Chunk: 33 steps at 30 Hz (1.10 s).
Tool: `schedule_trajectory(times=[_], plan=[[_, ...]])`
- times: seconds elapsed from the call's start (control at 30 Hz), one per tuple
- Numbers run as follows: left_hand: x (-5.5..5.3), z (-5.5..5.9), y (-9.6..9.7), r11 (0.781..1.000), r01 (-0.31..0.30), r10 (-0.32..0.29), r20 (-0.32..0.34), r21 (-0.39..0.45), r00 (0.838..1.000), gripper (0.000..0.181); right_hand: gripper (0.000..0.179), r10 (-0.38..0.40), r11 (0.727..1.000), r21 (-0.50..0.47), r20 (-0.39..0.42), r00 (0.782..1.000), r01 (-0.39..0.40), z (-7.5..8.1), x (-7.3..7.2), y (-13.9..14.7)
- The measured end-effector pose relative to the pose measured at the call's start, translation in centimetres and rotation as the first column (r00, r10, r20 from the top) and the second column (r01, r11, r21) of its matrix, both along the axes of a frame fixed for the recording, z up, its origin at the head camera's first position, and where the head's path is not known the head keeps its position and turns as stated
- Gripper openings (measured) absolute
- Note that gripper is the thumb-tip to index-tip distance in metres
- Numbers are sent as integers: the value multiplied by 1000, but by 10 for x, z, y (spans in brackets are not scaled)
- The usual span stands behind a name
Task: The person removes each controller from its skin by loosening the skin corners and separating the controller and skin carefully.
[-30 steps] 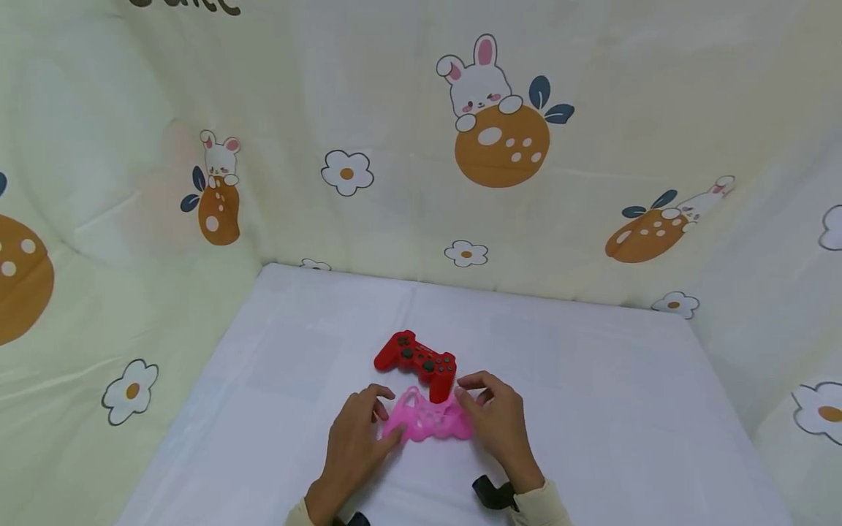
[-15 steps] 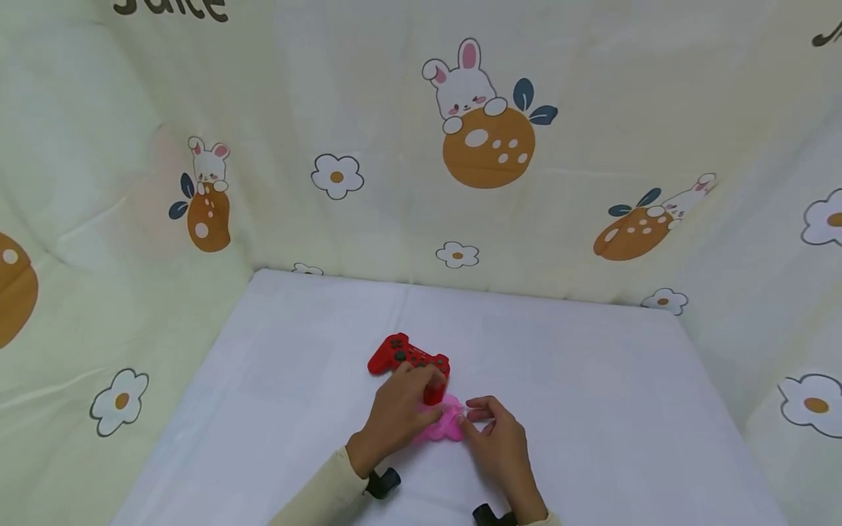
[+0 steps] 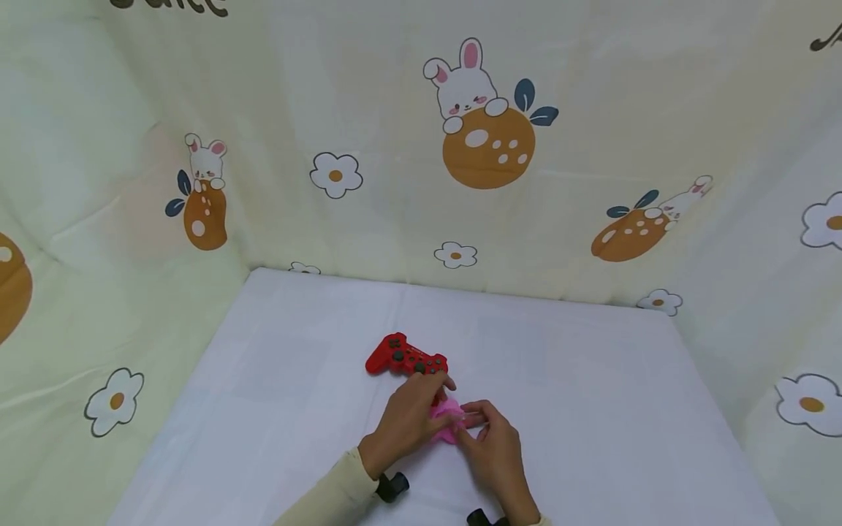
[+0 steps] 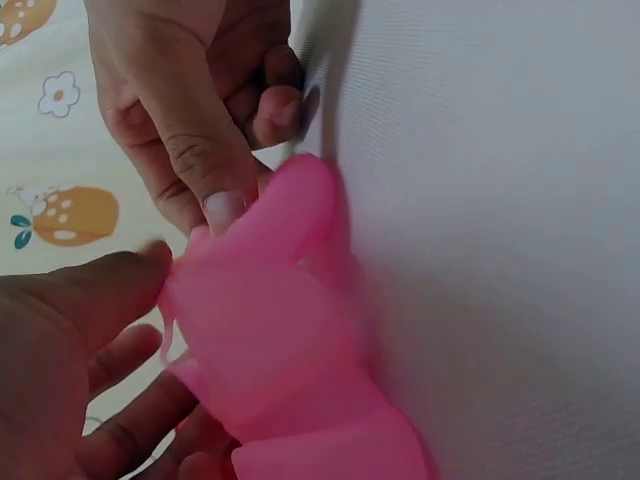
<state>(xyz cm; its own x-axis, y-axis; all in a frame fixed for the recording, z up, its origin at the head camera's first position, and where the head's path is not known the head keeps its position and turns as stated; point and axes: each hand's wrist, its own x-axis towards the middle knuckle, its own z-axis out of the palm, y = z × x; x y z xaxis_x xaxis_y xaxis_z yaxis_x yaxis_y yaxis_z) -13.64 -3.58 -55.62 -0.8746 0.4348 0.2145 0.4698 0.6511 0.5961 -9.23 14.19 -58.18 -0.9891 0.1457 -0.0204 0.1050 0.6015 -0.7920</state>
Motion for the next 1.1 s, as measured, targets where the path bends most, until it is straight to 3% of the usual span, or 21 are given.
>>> schedule_trajectory(times=[0.3,0.5,0.63,0.77,0.93,1.1], plan=[[-2,-3,5,998,24,-23,-18,62,1000,31,28,-33,998,-45,33,999,34,0,6,0],[-9,-2,7,988,-34,46,-77,148,996,32,27,-62,992,-105,42,997,66,-1,18,-1],[-11,-2,7,989,-64,71,-51,130,996,31,23,-96,988,-115,66,993,103,2,29,-1],[-10,-3,9,993,-70,74,-35,94,997,27,20,-103,991,-79,112,988,112,7,36,0],[-4,-1,8,993,-83,88,-62,79,994,25,21,-105,994,30,140,985,102,8,42,3],[8,6,-12,981,-145,159,-110,128,981,27,21,-112,992,80,131,985,102,5,41,10]])
